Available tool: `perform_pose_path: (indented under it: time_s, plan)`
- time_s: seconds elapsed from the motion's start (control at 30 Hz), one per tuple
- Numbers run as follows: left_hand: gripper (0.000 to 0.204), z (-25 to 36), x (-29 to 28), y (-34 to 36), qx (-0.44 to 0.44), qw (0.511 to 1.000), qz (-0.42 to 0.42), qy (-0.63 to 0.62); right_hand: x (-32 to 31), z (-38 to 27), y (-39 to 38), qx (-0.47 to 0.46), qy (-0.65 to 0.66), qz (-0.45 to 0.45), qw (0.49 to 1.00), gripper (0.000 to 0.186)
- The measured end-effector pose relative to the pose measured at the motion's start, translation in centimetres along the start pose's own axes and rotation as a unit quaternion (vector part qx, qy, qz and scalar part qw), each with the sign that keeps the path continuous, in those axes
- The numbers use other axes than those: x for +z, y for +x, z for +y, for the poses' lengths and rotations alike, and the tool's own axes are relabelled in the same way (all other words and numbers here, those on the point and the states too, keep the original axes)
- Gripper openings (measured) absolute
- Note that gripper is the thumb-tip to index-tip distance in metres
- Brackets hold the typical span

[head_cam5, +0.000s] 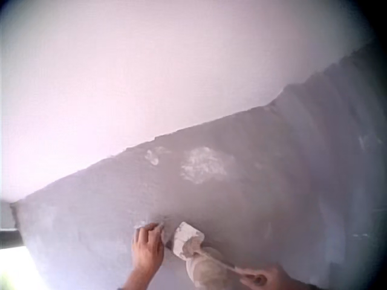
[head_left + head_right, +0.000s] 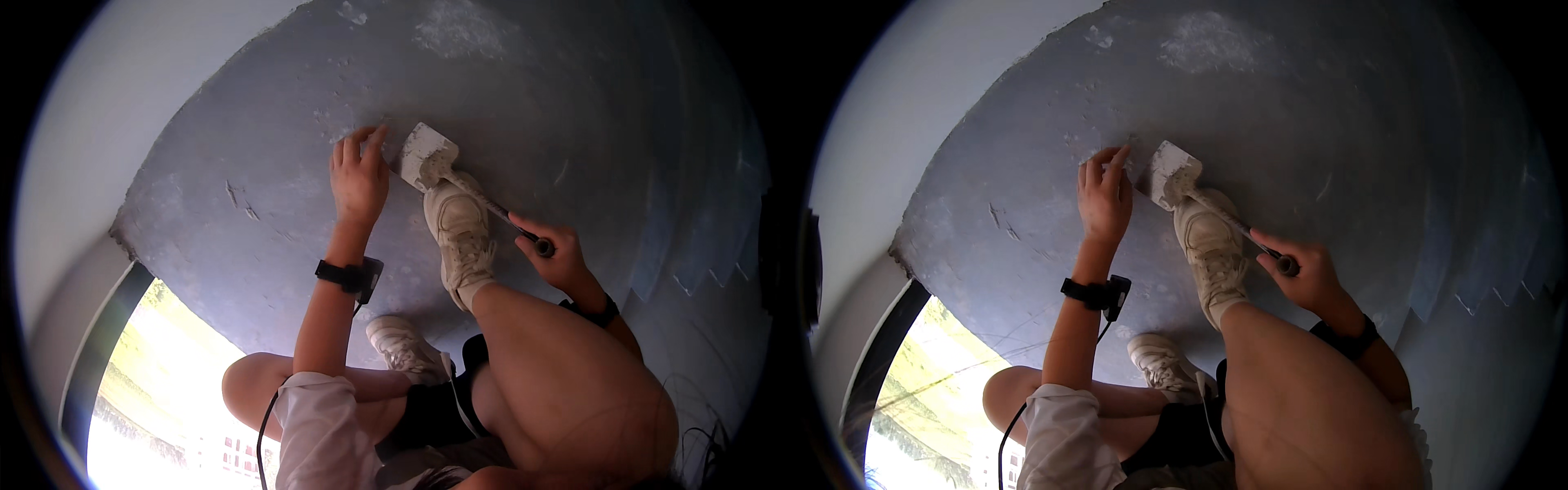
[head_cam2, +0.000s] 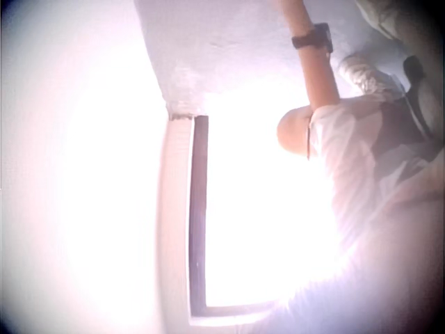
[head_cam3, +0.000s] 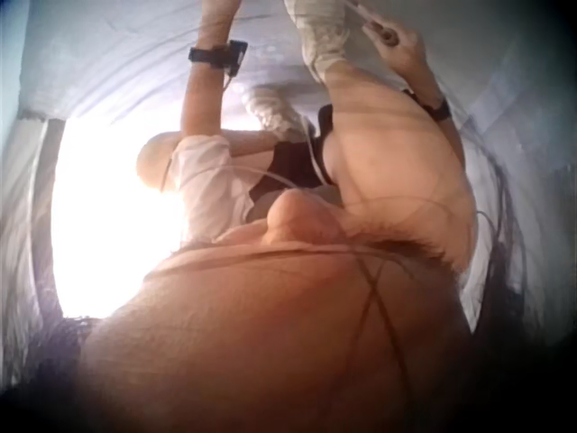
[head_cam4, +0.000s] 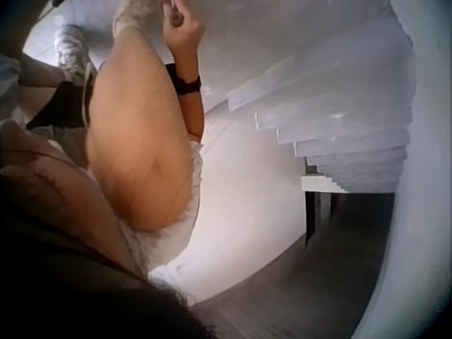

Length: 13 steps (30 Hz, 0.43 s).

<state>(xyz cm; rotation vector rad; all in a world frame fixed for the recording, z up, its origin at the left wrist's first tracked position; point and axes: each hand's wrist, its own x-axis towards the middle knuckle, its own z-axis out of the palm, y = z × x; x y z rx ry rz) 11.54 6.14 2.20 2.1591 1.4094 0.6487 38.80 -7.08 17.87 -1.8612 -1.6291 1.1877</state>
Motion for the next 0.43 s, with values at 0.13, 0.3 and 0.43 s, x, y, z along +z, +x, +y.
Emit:
perform_pose_path:
  time_s: [0.13, 0.3, 0.43]
  plan:
    - [0.049, 0.7, -0.4, 2.4, 0.008, 0.995, -0.02, 0.097, 0.5, 1.0, -0.2, 0.019, 0.025, 0.003, 1.0, 0.039]
    - [0.043, -0.9, -1.3, 3.9, 0.13, 0.979, -0.047, 0.149, 1.2, 1.4, -0.1, 0.047, 0.096, -0.01, 0.994, 0.038]
    - [0.043, -4.4, -4.1, 3.9, 0.244, 0.932, -0.127, 0.235, 0.4, 0.8, 0.1, 0.098, 0.09, -0.058, 0.989, 0.036]
